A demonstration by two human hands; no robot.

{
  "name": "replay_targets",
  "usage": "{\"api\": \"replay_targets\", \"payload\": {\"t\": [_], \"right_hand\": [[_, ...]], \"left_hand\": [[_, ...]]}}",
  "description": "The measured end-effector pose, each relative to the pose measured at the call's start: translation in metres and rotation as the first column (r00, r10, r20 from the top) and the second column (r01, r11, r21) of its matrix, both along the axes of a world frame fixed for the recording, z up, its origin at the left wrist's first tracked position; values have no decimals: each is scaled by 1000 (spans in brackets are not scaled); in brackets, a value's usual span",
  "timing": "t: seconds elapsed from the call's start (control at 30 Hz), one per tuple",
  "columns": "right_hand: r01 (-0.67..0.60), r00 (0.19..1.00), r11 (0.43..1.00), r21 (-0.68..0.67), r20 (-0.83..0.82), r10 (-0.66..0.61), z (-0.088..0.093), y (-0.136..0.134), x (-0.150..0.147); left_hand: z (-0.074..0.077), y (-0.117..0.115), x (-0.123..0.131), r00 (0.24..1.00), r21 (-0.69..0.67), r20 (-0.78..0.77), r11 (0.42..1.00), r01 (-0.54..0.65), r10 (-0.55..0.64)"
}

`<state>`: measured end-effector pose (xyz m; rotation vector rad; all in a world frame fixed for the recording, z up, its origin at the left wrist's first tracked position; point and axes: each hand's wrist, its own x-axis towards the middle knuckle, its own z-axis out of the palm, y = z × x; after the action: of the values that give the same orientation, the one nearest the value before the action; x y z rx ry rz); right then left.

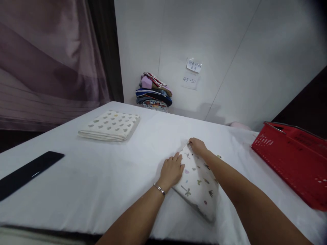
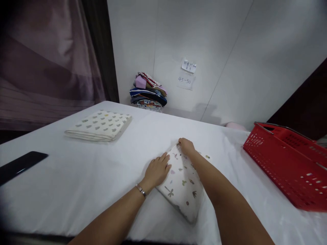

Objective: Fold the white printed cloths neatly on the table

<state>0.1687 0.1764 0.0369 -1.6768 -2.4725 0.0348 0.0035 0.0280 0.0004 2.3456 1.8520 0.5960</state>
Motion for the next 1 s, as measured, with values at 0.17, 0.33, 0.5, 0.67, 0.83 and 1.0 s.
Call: {"api": "replay_targets", "payload": {"t": [0.17,0.33,0.5,0.67,0.83,1.0], "right_hand": [[7,999,1000,14,-36,-6,-3,5,0],[69,991,997,29,-113,-66,-14,6,3],[71,987,995,68,-152,-60,-20,-3,3],[10,999,999,-51,-52,-13,-25,-5,-8],[52,999,990,-133,0,-52,-25,-7,-13],[49,998,994,-96,-26,-52,-32,-23,-8]], "left_hand": [[-2,0,0,1000,12,4,1000,4,-4],[0,0,0,1000,2,6,1000,5,-5],[3,-1,0,1000,-10,-6,1000,4,-4],[4,-1,1,1000,11,-10,1000,4,-3],[2,-1,0,1000,30,-4,1000,-1,1],[2,-1,0,1000,31,4,1000,7,-7]]}}
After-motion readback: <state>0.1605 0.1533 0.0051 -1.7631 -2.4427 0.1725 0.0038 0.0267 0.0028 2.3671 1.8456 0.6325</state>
